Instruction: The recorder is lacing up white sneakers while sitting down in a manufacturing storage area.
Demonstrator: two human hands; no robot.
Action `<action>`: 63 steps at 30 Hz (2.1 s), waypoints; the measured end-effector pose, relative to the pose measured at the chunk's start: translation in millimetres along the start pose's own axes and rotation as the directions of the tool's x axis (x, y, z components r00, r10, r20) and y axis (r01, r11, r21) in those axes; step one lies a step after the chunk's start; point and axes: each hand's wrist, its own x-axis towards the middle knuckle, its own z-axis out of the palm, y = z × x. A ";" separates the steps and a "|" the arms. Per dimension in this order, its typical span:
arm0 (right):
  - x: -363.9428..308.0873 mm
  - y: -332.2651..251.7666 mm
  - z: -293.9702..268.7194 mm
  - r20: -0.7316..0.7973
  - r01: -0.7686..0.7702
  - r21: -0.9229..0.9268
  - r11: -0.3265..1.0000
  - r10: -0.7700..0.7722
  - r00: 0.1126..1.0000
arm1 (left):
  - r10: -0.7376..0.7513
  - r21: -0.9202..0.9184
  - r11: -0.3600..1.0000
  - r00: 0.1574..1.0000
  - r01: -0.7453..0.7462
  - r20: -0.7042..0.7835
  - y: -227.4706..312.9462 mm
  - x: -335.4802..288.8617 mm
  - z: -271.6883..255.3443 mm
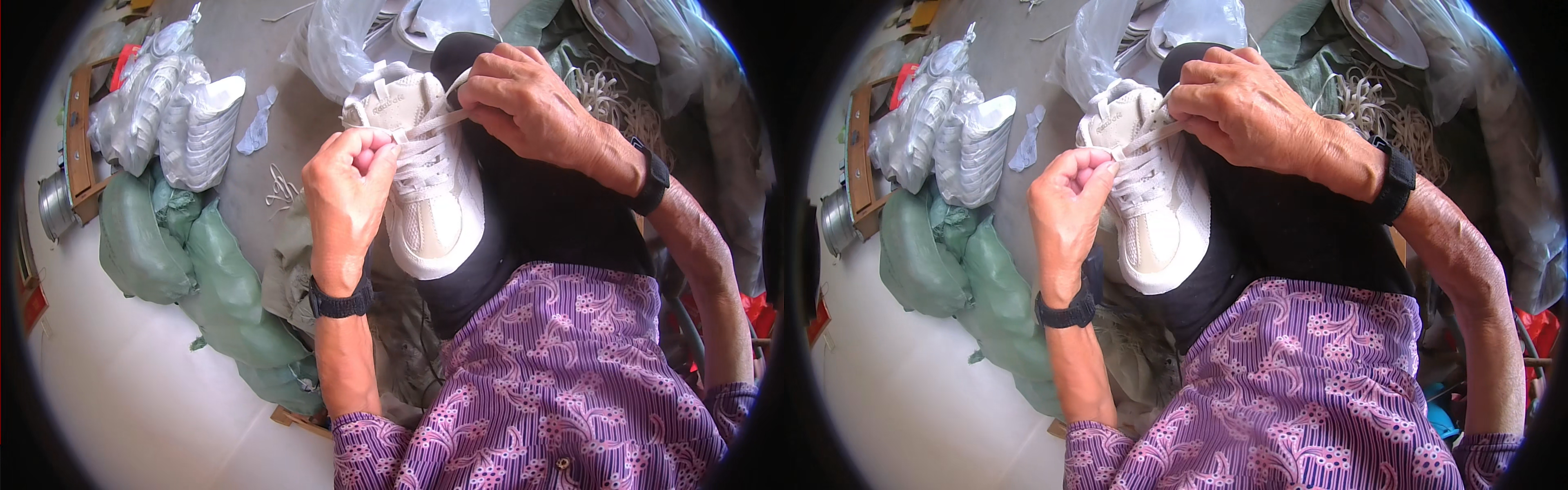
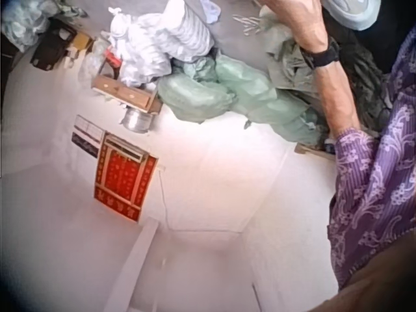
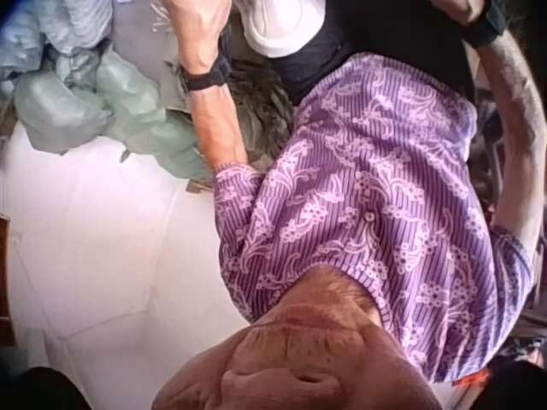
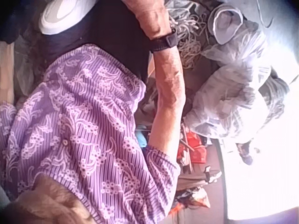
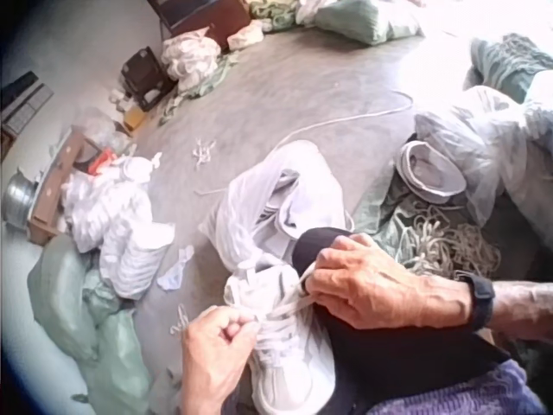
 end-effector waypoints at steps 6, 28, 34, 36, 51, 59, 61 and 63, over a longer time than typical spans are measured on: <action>-3.4 0.5 2.5 -0.029 -0.001 -0.011 1.000 0.001 1.000 | 0.042 0.199 0.977 0.987 -0.073 0.156 6.3 5.8 -1.1; -5.5 6.6 4.3 -0.065 -0.038 0.015 0.999 0.039 0.997 | 0.141 0.310 0.937 0.986 -0.161 0.085 11.0 9.2 7.5; -5.1 5.8 5.0 -0.074 -0.047 0.045 0.998 0.051 0.996 | 0.321 0.420 0.853 0.946 -0.309 0.044 1.5 7.9 9.3; -5.8 6.1 4.8 -0.086 -0.051 0.054 0.997 0.055 0.995 | 0.372 0.423 0.841 0.928 -0.338 0.002 -4.0 6.2 8.3; -6.1 7.0 3.7 -0.072 -0.046 0.058 0.997 0.050 0.996 | 0.238 0.236 0.950 0.963 -0.204 -0.126 0.4 -7.6 11.5; 0.2 -5.1 0.6 -0.041 0.136 -0.006 0.991 -0.136 0.990 | 0.040 0.034 0.999 0.994 -0.036 -0.105 -9.3 -12.2 13.4; 1.8 -6.6 4.4 -0.034 0.149 -0.005 0.989 -0.149 0.988 | 0.009 0.000 1.000 0.996 -0.009 -0.085 -9.2 -11.8 13.9; 4.9 -8.1 6.1 -0.020 0.164 -0.008 0.986 -0.164 0.986 | -0.022 -0.033 0.999 0.998 0.019 -0.065 -8.9 -11.5 13.9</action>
